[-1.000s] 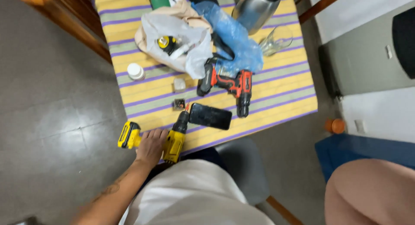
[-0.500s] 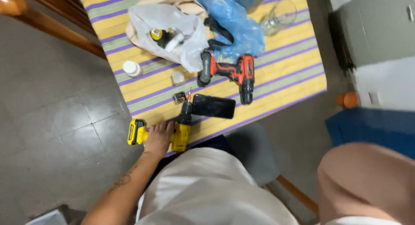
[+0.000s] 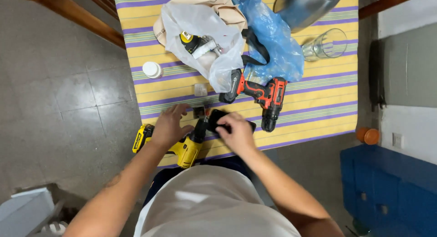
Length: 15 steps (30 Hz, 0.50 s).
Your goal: Unpacking and organizing power drills and hardware components on a table.
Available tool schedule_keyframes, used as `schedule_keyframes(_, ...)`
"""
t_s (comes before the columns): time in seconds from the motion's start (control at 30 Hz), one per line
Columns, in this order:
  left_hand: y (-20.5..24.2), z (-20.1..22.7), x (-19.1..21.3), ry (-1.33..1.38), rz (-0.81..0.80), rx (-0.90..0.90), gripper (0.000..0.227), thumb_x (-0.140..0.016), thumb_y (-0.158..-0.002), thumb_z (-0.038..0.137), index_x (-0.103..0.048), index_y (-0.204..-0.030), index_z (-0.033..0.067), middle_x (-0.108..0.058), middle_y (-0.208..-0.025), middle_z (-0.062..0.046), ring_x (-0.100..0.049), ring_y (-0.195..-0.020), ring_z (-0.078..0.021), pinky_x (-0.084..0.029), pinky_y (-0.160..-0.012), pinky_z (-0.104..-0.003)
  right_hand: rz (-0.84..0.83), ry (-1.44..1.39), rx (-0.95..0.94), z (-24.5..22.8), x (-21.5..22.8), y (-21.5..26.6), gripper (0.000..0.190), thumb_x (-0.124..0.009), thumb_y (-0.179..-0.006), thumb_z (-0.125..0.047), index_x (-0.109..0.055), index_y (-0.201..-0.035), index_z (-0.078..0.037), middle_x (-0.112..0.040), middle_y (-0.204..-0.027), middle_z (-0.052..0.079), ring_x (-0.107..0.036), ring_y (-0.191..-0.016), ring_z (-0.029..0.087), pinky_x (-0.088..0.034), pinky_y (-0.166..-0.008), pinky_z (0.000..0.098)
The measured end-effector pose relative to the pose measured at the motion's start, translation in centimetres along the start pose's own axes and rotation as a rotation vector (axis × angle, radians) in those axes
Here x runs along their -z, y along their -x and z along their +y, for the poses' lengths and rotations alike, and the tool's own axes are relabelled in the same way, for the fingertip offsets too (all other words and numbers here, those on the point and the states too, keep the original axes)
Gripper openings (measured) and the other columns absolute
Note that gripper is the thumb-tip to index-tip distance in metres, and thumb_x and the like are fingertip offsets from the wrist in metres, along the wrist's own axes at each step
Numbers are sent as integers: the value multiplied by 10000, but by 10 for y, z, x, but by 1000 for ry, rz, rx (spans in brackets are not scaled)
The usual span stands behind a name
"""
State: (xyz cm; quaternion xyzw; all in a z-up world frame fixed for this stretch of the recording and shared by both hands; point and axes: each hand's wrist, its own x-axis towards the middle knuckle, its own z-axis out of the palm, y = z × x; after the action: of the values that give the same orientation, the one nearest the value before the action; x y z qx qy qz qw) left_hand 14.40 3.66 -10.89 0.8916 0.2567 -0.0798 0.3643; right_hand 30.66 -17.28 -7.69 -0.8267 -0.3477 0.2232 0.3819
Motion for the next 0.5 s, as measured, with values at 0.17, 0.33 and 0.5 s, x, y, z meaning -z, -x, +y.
schedule_keyframes(0.17, -1, 4, -13, 89, 24, 29, 674, -888, -819, 304, -560, -1385, 139, -678, -1174, -53, -713, -1086, -274, -577, -934, -451, -94, 23, -66, -6, -36, -11, 649, -911, -722, -87, -641, -1311, -125, -662, -1121, 75, -741, -1007, 274, -639, -847, 410)
schedule_keyframes(0.33, 0, 2, -32, 172, 104, 10, 579, -856, -885, 248, -555, -1360, 109, -683, -1157, -84, -720, -1081, -297, -610, -919, -472, -124, -24, 1, 3, -58, -31, 603, -851, -781, -29, -670, -1351, -110, -675, -1173, 133, -721, -1071, 383, -637, -900, 475)
schedule_keyframes(0.5, 10, 20, -18, 291, 201, -38, 470, -847, -907, 158, -583, -1289, 84, -681, -1086, -107, -726, -1028, -334, -607, -892, -512, -77, -301, -25, 26, -68, -25, 498, -859, -804, 62, -719, -1265, -62, -693, -1002, 132, -719, -917, 285, -652, -823, 379)
